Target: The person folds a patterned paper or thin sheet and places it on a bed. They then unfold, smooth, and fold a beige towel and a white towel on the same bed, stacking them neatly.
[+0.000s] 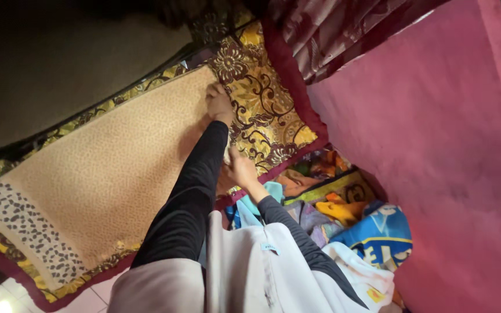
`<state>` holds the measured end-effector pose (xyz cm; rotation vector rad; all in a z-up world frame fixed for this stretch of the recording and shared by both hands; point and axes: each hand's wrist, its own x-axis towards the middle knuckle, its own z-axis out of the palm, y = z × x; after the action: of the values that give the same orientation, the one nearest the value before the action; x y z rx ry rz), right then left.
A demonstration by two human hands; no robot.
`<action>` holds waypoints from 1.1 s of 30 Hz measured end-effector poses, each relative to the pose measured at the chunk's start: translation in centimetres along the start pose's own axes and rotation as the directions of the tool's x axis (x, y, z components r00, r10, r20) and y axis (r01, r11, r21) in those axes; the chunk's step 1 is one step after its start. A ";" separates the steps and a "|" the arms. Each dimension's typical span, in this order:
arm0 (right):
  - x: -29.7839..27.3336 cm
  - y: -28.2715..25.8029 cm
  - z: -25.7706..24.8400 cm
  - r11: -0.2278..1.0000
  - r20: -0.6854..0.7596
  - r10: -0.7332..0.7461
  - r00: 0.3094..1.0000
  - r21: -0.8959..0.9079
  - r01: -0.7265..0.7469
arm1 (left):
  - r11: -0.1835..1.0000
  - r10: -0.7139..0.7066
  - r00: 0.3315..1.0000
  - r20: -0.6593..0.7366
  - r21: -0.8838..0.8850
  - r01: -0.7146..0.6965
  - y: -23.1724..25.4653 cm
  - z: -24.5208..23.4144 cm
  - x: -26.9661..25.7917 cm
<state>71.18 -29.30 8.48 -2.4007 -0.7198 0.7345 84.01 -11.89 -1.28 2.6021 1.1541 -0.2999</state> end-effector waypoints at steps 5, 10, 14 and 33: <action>-1.3 -1.8 -0.7 0.999 0.054 -0.027 0.998 0.019 0.026 | 0.992 0.111 0.991 0.070 -0.066 -0.107 -2.3 1.8 0.0; -3.5 -3.7 -0.6 0.986 0.086 -0.115 0.990 0.131 0.103 | 0.959 0.240 0.954 -0.178 -0.107 -0.261 -5.6 -1.7 -1.6; -5.6 -6.1 0.4 0.937 0.082 -0.314 0.946 0.185 0.296 | 0.928 0.156 0.976 -0.150 -0.317 -0.197 -8.3 -6.0 -4.0; -13.9 -28.6 16.4 0.778 0.368 -0.596 0.713 0.045 0.627 | 0.664 -0.079 0.848 -0.524 -0.662 -0.348 -39.9 -15.1 -16.6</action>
<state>41.64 -11.96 18.89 -1.8911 -1.6334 0.8647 44.38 7.32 11.16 2.0063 0.9113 0.8130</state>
